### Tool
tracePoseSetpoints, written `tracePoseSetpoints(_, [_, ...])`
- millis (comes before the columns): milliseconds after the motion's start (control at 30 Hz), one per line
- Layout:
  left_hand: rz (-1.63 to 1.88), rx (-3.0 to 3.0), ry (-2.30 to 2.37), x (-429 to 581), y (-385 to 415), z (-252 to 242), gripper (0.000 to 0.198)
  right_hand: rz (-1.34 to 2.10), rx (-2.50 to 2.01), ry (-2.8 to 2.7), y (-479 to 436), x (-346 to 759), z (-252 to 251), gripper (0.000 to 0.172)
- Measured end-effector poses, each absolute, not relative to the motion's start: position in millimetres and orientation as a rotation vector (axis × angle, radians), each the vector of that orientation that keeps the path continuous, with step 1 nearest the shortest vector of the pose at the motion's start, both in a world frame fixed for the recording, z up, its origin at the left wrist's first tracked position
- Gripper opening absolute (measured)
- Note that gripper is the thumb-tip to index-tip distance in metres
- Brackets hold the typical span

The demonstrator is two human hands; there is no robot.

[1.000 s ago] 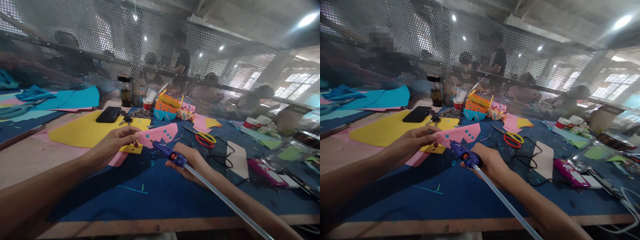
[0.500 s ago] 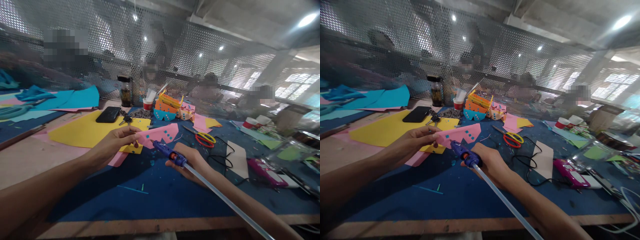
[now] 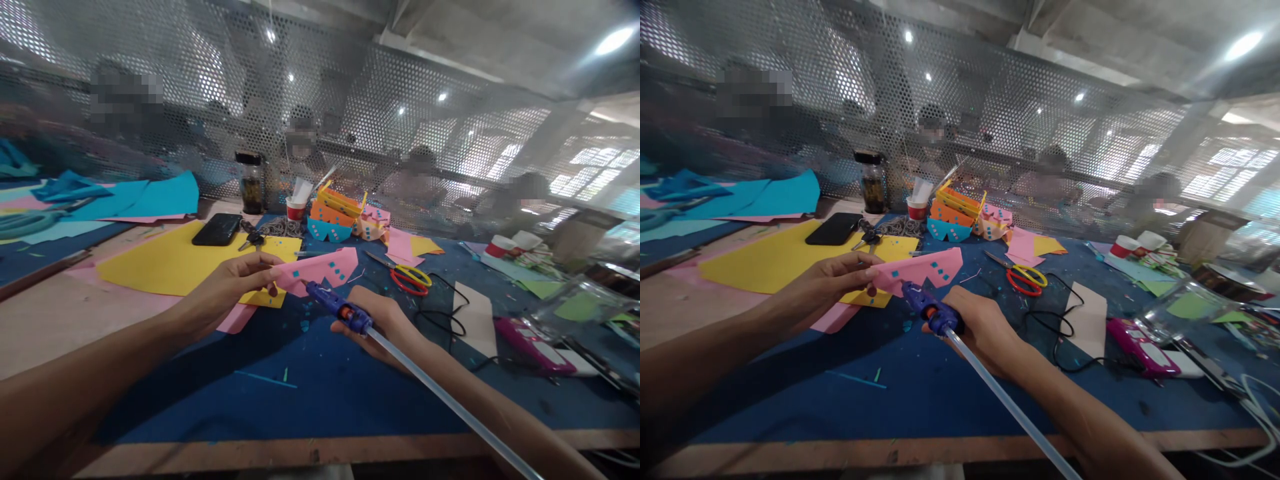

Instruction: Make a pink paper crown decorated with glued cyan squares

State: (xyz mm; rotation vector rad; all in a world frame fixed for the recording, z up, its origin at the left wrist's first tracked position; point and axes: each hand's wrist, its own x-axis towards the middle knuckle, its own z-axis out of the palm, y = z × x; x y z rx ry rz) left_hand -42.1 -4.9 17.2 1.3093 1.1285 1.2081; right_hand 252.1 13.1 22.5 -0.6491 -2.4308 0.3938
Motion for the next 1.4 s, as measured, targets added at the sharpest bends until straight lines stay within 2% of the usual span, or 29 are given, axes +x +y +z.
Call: tracePoseSetpoints(1400, [1.210,1.292,1.119,-40.3,-4.6,17.6,0.020,0.369,-0.663,-2.436,14.3,252.1,19.5,0.024])
